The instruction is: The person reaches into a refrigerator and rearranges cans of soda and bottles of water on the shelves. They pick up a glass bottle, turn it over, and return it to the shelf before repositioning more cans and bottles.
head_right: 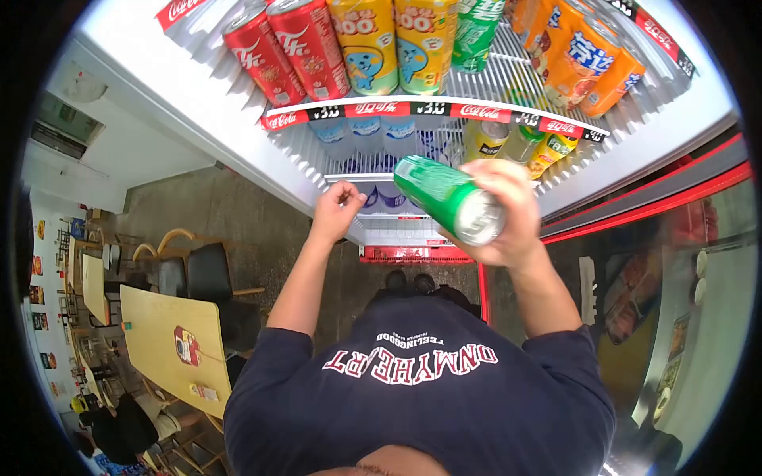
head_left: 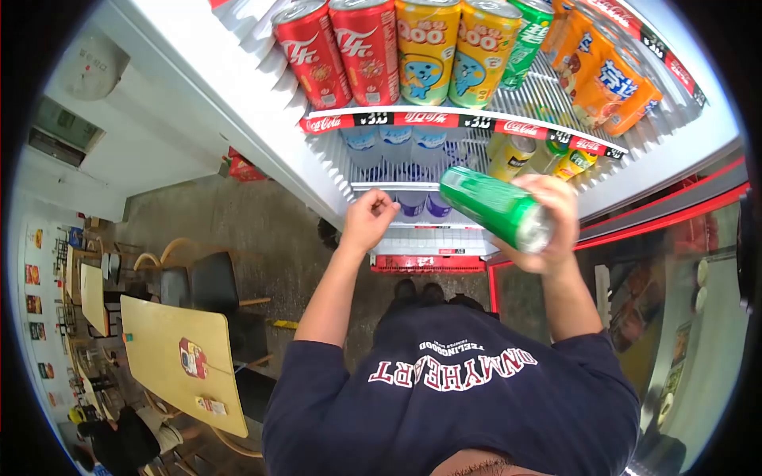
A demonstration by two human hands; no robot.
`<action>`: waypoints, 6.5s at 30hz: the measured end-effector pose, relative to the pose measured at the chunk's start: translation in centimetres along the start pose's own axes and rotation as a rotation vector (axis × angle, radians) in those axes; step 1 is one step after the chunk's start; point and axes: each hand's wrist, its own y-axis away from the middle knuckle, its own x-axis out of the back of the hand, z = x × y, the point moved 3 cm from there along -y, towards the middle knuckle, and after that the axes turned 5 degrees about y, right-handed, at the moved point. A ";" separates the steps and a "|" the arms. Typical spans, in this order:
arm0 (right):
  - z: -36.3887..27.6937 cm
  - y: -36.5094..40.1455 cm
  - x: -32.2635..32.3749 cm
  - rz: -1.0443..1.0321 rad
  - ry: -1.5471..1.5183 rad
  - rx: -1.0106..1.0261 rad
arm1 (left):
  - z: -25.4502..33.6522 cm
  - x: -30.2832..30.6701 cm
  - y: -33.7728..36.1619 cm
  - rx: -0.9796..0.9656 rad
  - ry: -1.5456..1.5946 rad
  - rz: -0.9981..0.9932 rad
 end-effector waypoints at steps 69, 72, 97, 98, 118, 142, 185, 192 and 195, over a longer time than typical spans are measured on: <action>-3.0 -2.4 7.0 0.283 -0.230 -0.171 | 1.9 -1.2 6.1 -0.184 -0.137 -0.162; -3.1 -0.3 3.3 -0.107 -0.023 -0.218 | 1.8 -1.6 6.0 -0.151 -0.154 -0.196; 9.7 4.2 -11.6 0.004 0.309 -0.642 | 0.6 -2.0 7.4 -0.059 -0.185 -0.265; 9.7 4.2 -11.8 0.027 0.311 -0.622 | 0.6 -2.1 7.5 -0.066 -0.188 -0.269; 9.6 6.9 -12.9 -0.150 0.305 -0.829 | 1.0 -3.3 5.9 -0.130 -0.140 -0.291; 14.8 -16.6 0.4 -0.076 0.531 -0.299 | 1.8 -5.0 6.9 -0.156 -0.168 -0.389; 8.9 7.3 -2.1 -0.028 0.472 -0.508 | 3.7 -11.0 -1.8 -0.213 -0.270 -0.156; 10.3 6.3 -4.0 0.045 0.578 -0.488 | 3.9 -12.1 -2.4 -0.193 -0.249 -0.119; 11.3 6.3 -5.1 0.045 0.563 -0.513 | 3.9 -12.5 -2.4 -0.212 -0.283 -0.111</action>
